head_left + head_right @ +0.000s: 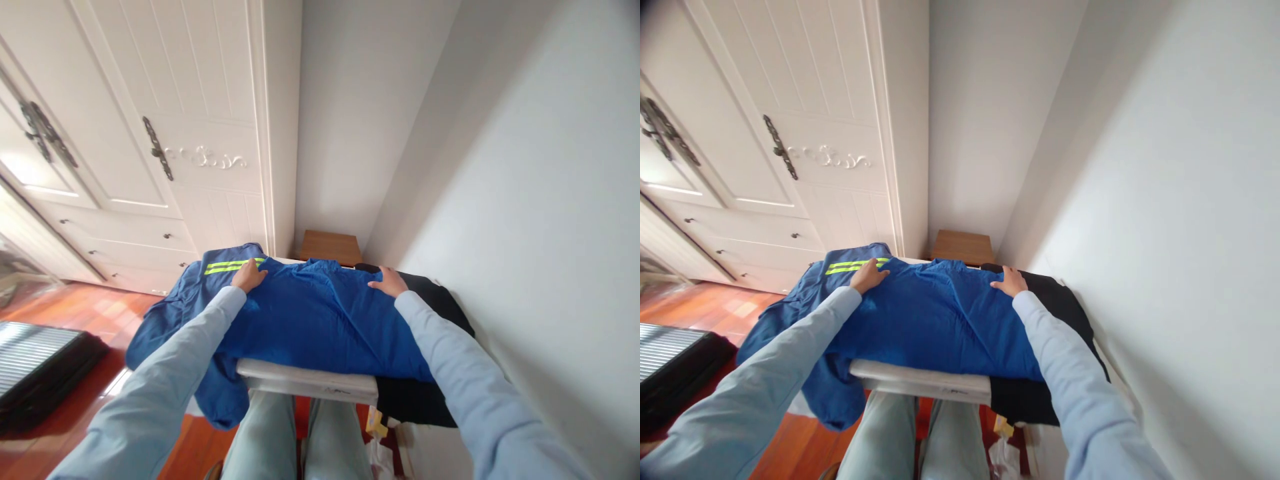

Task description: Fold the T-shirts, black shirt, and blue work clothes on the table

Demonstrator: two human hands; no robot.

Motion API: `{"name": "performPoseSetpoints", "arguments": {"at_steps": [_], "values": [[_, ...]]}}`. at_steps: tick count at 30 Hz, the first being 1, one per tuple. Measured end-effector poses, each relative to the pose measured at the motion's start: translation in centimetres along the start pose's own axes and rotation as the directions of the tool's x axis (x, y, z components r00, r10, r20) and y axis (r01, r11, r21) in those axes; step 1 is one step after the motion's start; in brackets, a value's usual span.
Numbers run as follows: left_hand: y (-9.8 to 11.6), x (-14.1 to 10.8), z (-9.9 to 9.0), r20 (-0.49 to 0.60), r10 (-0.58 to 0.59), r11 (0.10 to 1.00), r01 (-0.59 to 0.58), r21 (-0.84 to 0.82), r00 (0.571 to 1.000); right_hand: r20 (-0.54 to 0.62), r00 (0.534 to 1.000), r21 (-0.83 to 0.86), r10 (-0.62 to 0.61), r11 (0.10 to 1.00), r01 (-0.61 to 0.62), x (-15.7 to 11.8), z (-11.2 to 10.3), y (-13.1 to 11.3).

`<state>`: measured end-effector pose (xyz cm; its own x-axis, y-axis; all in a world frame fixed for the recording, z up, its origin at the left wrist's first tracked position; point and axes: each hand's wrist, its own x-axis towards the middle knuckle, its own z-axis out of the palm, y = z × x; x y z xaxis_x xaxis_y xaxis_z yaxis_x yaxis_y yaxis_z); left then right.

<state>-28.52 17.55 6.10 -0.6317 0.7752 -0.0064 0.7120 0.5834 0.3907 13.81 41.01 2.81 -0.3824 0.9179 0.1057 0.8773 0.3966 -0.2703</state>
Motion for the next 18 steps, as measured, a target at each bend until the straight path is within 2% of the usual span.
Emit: {"name": "performPoseSetpoints", "arguments": {"at_steps": [4, 7, 12, 15, 18], "values": [[-0.5, 0.6, 0.8, 0.010, -0.010, 1.000, 0.010, -0.028, 1.000, 0.034, 0.998, -0.015, 0.059, 0.998, -0.059, 1.1, 0.4, 0.0], [-1.6, 0.6, 1.4, 0.008, -0.034, 0.997, 0.035, -0.071, 0.999, 0.013, 0.996, 0.006, 0.085, 0.996, -0.086, 1.5, -0.2, 2.0], [-2.4, 0.4, 2.4, -0.016, -0.130, 0.981, 0.127, -0.144, 0.991, -0.055, 0.977, 0.013, 0.207, 0.978, -0.206, 1.3, -1.3, 5.2], [-2.4, 0.2, 2.8, -0.035, -0.180, 0.970, 0.172, -0.169, 0.983, -0.062, 0.970, 0.011, 0.234, 0.972, -0.234, 1.0, -0.6, 5.4], [-2.4, 0.0, 2.8, -0.045, -0.203, 0.963, 0.192, -0.188, 0.978, -0.081, 0.966, 0.011, 0.245, 0.970, -0.245, 1.1, 0.2, 4.4]]}}
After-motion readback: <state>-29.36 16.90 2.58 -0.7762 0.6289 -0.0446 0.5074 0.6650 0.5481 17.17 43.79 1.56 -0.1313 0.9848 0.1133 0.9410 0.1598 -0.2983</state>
